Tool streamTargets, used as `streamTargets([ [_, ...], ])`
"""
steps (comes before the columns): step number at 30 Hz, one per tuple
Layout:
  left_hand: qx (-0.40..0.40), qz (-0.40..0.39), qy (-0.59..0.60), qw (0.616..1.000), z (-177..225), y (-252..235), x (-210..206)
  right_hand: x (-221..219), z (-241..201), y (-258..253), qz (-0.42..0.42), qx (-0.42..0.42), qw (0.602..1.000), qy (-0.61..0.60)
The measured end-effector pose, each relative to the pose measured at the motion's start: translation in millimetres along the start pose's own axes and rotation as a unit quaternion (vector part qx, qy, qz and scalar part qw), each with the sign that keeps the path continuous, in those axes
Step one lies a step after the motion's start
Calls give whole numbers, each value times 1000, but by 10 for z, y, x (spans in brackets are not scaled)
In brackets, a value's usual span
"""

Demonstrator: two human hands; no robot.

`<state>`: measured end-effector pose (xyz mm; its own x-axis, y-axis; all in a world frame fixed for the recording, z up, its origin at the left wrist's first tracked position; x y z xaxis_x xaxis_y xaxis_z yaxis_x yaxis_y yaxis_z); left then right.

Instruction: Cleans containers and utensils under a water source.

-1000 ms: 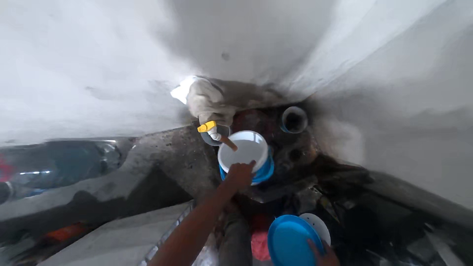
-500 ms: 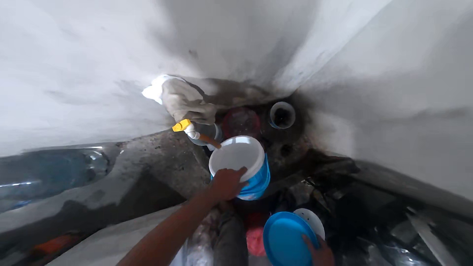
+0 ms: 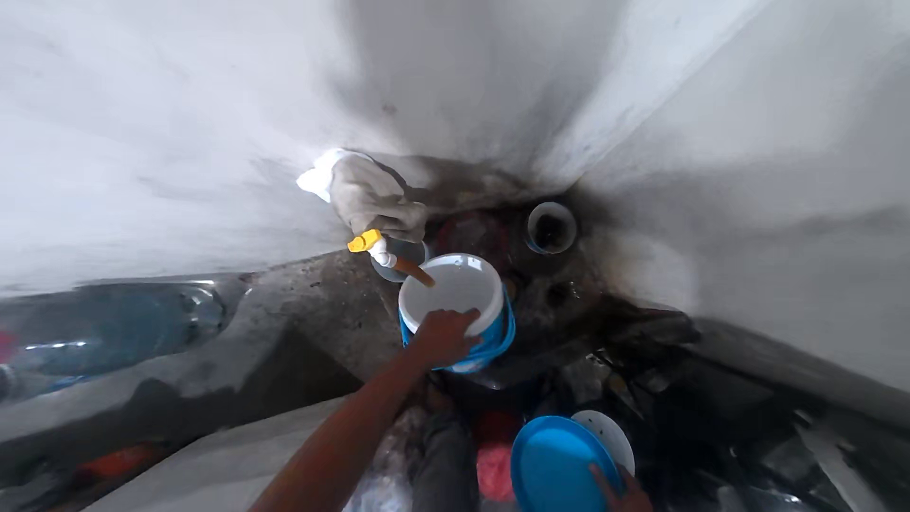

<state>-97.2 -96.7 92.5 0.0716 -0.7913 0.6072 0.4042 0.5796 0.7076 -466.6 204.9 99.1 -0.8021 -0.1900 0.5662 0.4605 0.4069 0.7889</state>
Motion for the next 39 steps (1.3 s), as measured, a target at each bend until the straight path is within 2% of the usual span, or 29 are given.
streamTargets([
  [3,-77,-19,22,997,177,54,-10,-20,90,-5,-1,8,1000,-2],
  [6,-18,-8,61,998,-129,-124,-18,-15,40,-9,-1,11,1000,3],
  [8,10,11,58,998,-179,-212,-111,14,-6,18,-2,8,1000,5],
  [11,-44,3,34,998,85,-241,-282,24,45,0,-1,20,1000,13],
  [14,-66,32,106,992,151,-339,-350,28,73,-25,2,16,1000,18],
  [16,-43,58,156,985,107,-467,-427,43,58,-22,5,6,1000,21],
  [24,54,71,273,958,60,-823,-833,194,58,-32,7,16,999,34],
  [27,97,88,359,924,-30,-873,-877,280,79,-58,9,19,999,37],
  [32,110,192,492,842,-200,-776,-813,391,206,-113,15,10,999,26],
  [37,169,256,620,722,-704,-601,-1105,401,159,-117,22,0,999,27],
  [39,226,286,633,683,-985,-453,-1307,385,132,-111,15,-4,999,32],
])
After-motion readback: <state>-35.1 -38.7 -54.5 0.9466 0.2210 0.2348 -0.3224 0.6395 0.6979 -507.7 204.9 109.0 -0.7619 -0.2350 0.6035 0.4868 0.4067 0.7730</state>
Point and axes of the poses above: each hand's wrist, its own y-axis away from the middle knuckle, its own x-axis out of the back of the hand, z = x × y, the point moved 9 cm from there along -y, towards the middle knuckle, and after that the axes turned 9 degrees about -y, right-handed, at the moved point
